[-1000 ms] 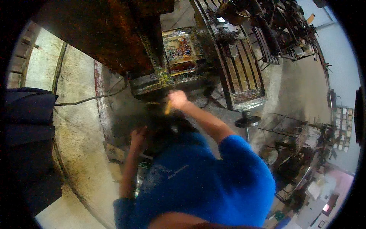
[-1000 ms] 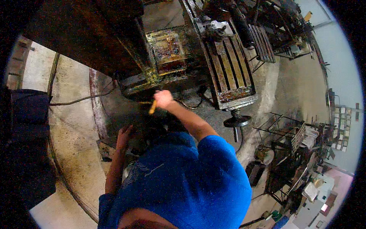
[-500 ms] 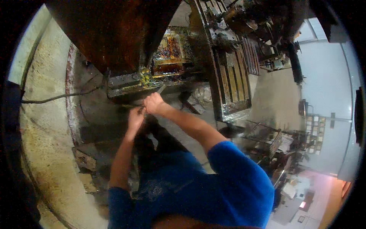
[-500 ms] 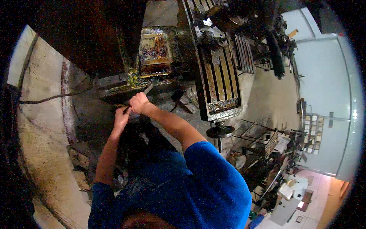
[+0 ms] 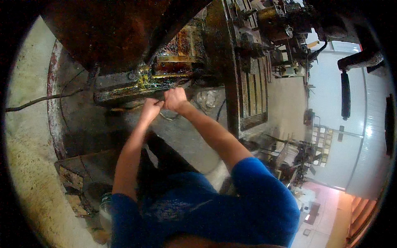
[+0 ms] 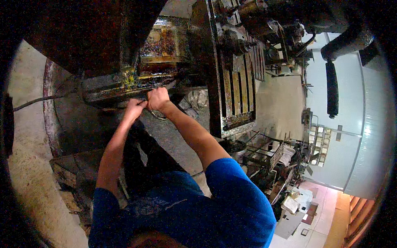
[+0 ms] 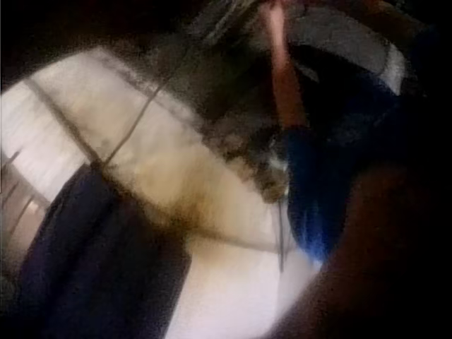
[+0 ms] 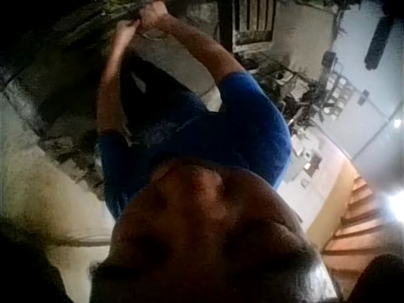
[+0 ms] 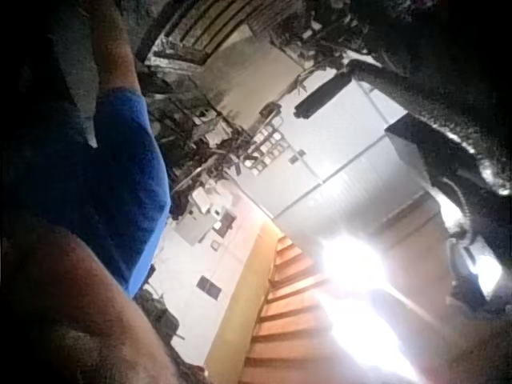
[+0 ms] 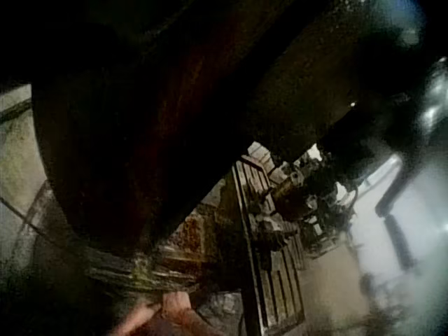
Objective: The person cleans a large industrial machine using a brush and a scraper. They scrub the machine's surface and scrape off debris, then pick up a metal bar and place it on a nearby rack. The person continues to clean different parts of the machine, including the base and the top, using the brush and scraper.
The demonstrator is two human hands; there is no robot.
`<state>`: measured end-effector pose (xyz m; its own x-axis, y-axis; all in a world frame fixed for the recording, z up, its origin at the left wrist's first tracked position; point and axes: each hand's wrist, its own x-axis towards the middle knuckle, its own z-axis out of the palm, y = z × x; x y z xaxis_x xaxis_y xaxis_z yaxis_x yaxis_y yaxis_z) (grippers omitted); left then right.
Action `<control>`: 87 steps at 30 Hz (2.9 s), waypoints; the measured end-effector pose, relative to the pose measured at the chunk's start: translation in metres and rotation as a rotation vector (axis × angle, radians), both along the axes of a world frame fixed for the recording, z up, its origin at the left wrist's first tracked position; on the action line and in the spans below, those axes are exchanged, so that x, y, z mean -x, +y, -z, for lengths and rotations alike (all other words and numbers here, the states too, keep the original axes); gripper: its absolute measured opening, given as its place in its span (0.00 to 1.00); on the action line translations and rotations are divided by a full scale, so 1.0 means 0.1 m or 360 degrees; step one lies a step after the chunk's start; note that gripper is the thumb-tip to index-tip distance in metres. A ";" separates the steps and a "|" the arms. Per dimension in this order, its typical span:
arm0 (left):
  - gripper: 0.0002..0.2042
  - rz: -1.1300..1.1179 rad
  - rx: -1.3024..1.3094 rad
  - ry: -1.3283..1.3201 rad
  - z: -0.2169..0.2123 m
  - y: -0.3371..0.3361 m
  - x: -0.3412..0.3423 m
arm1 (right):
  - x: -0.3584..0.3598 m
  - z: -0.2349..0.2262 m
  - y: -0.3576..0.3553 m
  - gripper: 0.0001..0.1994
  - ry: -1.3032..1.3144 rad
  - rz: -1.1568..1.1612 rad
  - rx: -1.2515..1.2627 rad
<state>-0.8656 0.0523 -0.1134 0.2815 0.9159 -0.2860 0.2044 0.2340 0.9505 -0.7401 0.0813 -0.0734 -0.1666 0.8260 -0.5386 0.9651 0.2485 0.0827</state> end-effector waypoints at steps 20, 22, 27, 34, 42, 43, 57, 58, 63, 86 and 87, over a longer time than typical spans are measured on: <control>0.14 0.0471 0.0269 0.0075 0.37 0.24 -0.43 | -0.39 0.18 -0.12 0.15 -0.0098 0.0378 -0.0224; 0.13 0.0748 0.0067 0.0342 -0.08 0.03 -0.64 | -0.74 0.41 -0.67 0.17 -0.0074 0.0649 -0.0271; 0.12 0.0467 0.0148 0.0023 0.10 -0.55 -0.90 | -0.93 0.20 -1.03 0.18 -0.0102 0.0599 -0.0400; 0.09 -0.0082 0.0071 -0.0227 0.07 -0.35 -0.32 | -0.32 0.17 -0.46 0.13 0.0128 0.0250 -0.0506; 0.09 -0.0105 0.0001 -0.0166 0.31 0.08 -0.41 | -0.40 0.23 0.07 0.15 0.0034 0.0260 -0.0166; 0.09 0.0028 0.0050 0.0016 0.22 0.15 -0.47 | -0.55 0.33 0.05 0.15 0.0067 0.0237 -0.0286; 0.10 0.0111 -0.0118 0.0052 0.07 -0.08 -1.22 | -1.23 0.32 -0.46 0.14 -0.0263 0.0589 -0.0484; 0.10 0.0021 -0.0144 -0.0036 0.02 -0.10 -1.10 | -1.14 0.32 -0.42 0.15 -0.0259 0.0511 -0.0427; 0.09 -0.0231 -0.0162 -0.0040 0.09 -0.05 -0.92 | -0.95 0.38 -0.17 0.11 -0.0182 0.0227 -0.0526; 0.07 -0.0736 -0.0107 -0.0436 -0.24 -0.55 -0.47 | -0.33 -0.06 -0.47 0.15 0.0124 0.0184 -0.0657; 0.06 -0.0776 -0.0106 -0.0491 -0.30 -0.57 -0.32 | -0.19 -0.09 -0.46 0.15 0.0177 0.0172 -0.0641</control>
<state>-0.8335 -0.0051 -0.0833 -0.1164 0.9739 -0.1951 -0.2007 0.1693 0.9649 -0.7214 0.0348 -0.0643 -0.1065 0.9824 -0.1535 0.9923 0.1149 0.0466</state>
